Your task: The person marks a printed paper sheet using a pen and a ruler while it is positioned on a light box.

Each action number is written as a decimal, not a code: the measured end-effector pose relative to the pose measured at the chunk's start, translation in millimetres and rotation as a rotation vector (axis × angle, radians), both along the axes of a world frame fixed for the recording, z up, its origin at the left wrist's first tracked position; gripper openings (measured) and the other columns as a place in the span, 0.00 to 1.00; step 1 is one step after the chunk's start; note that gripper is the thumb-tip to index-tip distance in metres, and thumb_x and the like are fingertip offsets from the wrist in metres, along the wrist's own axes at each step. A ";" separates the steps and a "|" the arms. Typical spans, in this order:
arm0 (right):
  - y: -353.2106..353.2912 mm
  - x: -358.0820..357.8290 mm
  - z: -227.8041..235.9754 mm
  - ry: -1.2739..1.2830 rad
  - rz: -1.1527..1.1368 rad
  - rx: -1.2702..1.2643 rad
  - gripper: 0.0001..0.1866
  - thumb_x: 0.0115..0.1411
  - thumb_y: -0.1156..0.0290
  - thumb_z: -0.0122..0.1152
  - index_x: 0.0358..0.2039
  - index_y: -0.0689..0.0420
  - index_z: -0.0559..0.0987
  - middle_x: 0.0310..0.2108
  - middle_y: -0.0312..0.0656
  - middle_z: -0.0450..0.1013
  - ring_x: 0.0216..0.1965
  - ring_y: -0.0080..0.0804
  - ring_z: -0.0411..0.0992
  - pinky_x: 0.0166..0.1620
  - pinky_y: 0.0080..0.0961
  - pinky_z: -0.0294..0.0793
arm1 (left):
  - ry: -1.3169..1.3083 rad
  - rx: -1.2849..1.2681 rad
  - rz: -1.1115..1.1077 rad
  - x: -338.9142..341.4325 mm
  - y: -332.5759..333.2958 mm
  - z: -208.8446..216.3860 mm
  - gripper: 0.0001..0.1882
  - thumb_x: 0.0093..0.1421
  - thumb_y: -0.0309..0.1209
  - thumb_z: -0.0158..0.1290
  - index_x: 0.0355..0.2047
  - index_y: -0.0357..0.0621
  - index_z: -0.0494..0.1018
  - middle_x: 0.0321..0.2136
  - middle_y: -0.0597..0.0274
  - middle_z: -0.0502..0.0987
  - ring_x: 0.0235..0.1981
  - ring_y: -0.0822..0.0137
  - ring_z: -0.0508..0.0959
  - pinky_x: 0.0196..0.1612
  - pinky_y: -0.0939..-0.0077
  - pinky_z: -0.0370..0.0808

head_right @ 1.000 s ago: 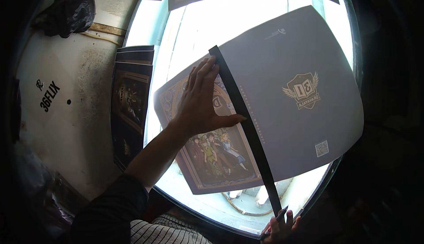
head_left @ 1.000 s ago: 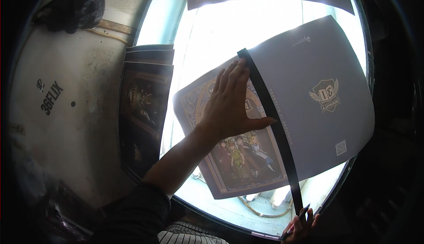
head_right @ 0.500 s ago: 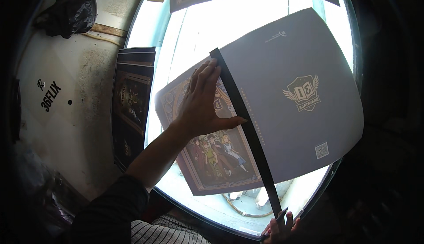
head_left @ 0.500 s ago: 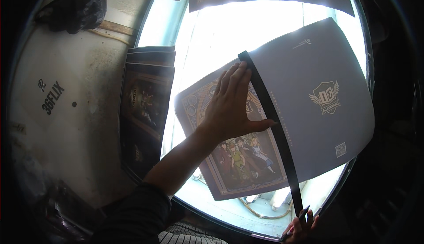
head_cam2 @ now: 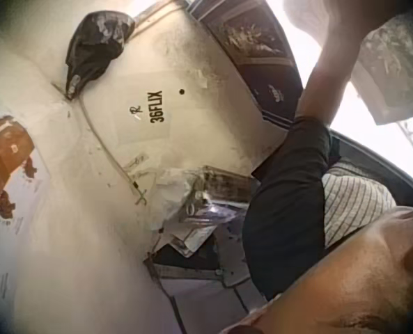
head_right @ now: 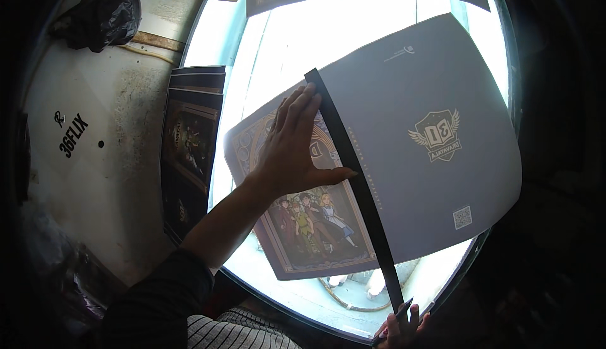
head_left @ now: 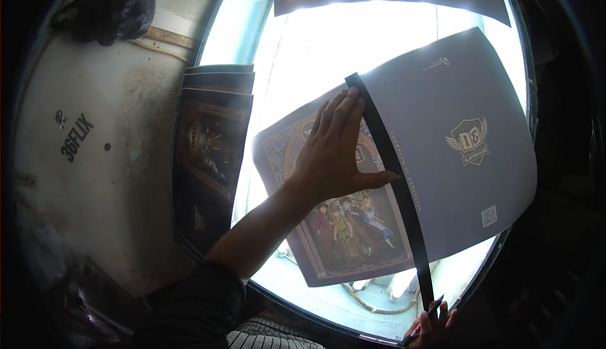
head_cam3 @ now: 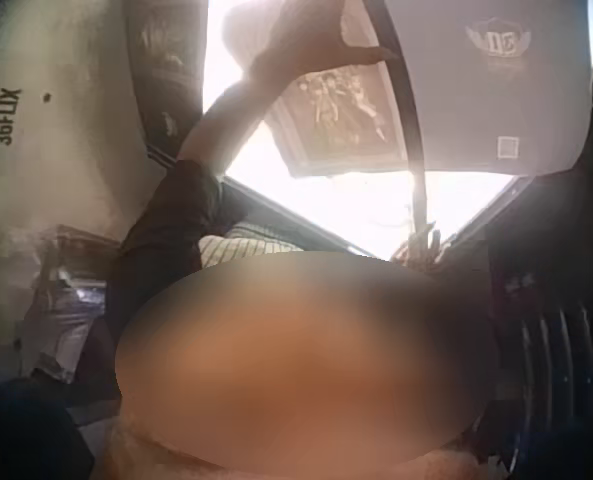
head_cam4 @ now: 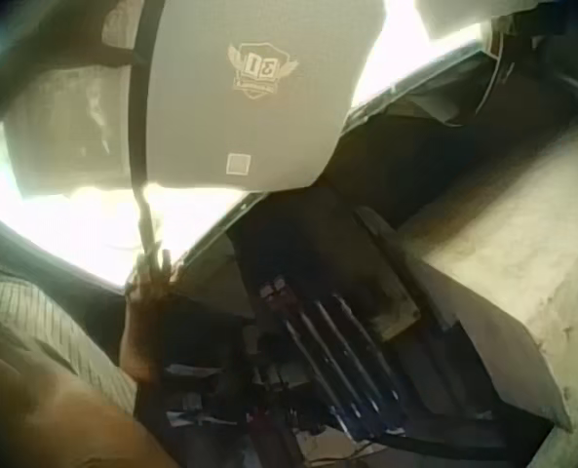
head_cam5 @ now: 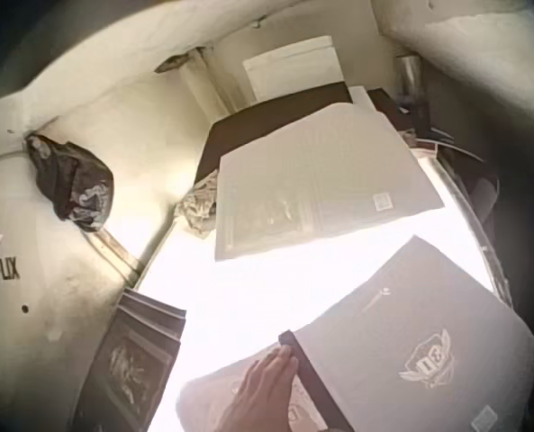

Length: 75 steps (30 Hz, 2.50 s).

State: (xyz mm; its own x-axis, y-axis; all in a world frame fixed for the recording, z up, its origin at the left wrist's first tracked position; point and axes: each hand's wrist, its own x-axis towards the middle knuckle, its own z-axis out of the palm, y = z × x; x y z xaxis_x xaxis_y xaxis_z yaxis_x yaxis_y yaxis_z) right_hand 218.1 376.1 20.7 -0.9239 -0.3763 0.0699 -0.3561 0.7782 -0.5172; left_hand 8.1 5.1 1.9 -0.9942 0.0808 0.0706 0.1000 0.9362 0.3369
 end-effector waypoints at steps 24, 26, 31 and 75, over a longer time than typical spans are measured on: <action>11.0 15.3 -16.5 -0.117 -0.114 -0.040 0.17 0.65 0.66 0.53 0.54 0.36 0.73 0.53 0.35 0.75 0.63 0.36 0.65 0.68 0.54 0.45 | -0.010 0.026 -0.106 -8.0 18.7 2.3 0.64 0.40 0.53 0.70 0.69 0.46 0.44 0.68 0.44 0.50 0.68 0.42 0.51 0.68 0.43 0.51; 9.7 15.9 -15.9 -0.122 -0.101 -0.038 0.16 0.64 0.71 0.55 0.51 0.39 0.72 0.52 0.38 0.75 0.63 0.39 0.66 0.67 0.57 0.46 | -0.005 0.015 -0.107 -5.9 17.4 3.0 0.64 0.40 0.52 0.70 0.69 0.46 0.44 0.68 0.44 0.49 0.69 0.42 0.50 0.68 0.44 0.51; 7.7 11.4 -11.6 -0.100 -0.068 -0.003 0.18 0.61 0.78 0.60 0.48 0.44 0.70 0.50 0.42 0.77 0.62 0.42 0.67 0.67 0.58 0.48 | -0.036 0.028 -0.080 -4.6 17.3 6.7 0.64 0.39 0.47 0.72 0.69 0.45 0.44 0.68 0.45 0.49 0.69 0.45 0.50 0.69 0.49 0.49; 13.8 14.7 -13.3 -0.151 -0.107 -0.037 0.22 0.62 0.71 0.58 0.56 0.35 0.70 0.54 0.38 0.74 0.62 0.38 0.66 0.67 0.58 0.46 | -0.015 -0.033 -0.074 -6.2 20.7 1.8 0.64 0.41 0.58 0.67 0.69 0.48 0.43 0.68 0.44 0.49 0.68 0.41 0.51 0.68 0.41 0.51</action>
State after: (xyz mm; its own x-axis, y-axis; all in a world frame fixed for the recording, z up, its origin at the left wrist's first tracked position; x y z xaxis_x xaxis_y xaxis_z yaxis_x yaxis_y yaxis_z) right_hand 232.8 389.9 7.4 -0.9594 -0.2755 -0.0607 -0.1887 0.7867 -0.5877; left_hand 1.9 25.9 3.6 -0.9864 0.1560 0.0514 0.1642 0.9371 0.3079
